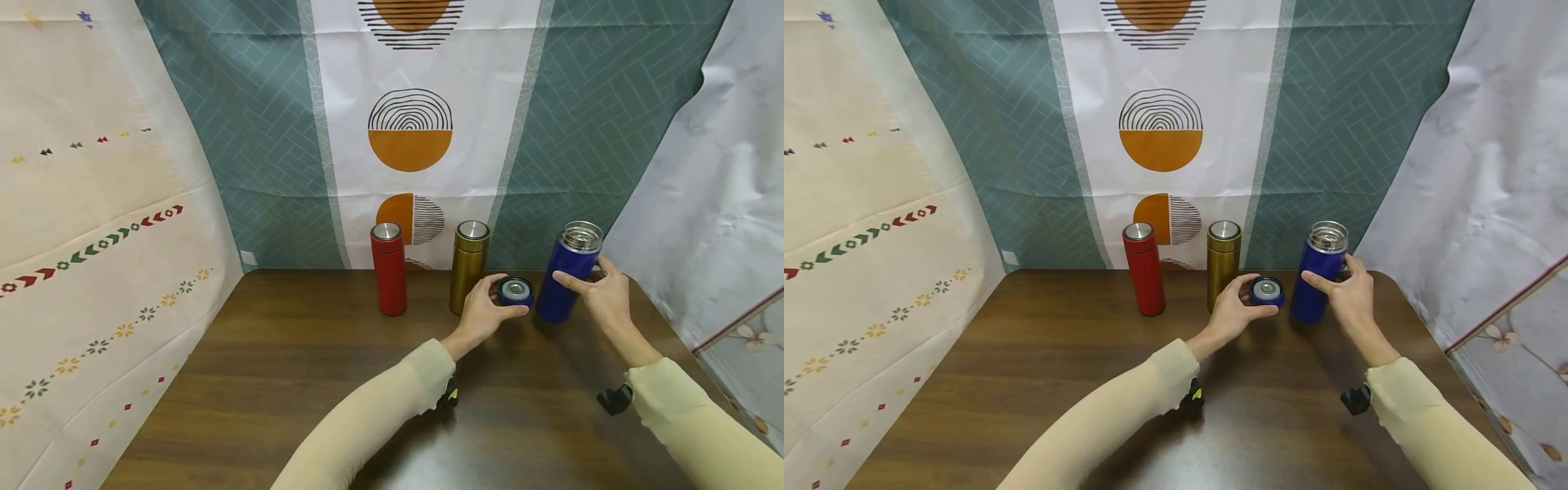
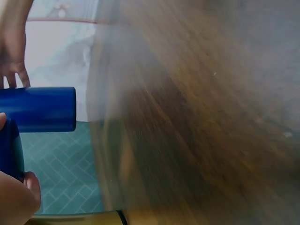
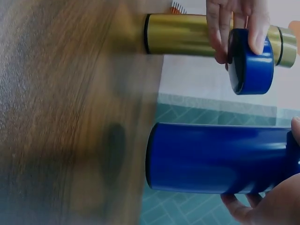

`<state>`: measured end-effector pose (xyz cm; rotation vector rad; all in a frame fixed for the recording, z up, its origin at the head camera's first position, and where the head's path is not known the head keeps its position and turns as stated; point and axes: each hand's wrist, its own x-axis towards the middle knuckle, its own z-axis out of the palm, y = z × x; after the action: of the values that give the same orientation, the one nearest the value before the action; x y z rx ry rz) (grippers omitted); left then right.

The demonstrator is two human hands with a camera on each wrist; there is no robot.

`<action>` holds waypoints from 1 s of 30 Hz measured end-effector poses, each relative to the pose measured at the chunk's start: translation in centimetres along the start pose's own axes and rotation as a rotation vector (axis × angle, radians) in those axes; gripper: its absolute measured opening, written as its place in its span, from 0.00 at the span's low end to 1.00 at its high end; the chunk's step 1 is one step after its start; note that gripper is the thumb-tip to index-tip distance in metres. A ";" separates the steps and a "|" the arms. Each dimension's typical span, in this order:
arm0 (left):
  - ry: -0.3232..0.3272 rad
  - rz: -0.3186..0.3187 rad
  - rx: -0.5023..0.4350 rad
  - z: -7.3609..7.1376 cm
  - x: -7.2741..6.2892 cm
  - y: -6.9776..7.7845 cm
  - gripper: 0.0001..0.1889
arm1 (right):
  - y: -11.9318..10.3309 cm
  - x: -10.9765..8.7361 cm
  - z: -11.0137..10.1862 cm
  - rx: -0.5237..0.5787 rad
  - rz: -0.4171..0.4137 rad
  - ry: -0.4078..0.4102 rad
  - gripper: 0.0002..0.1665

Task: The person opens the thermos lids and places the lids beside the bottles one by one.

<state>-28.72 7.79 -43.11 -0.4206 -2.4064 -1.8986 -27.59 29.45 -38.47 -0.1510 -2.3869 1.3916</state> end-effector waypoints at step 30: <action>0.130 -0.041 0.428 6.1 4.8 -1.2 0.38 | 4.4 4.4 -0.8 0.094 0.155 0.119 0.51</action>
<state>-32.87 14.28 -44.80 -0.2146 -2.6452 -1.3155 -31.79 33.58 -40.74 -0.3899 -2.2479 1.5155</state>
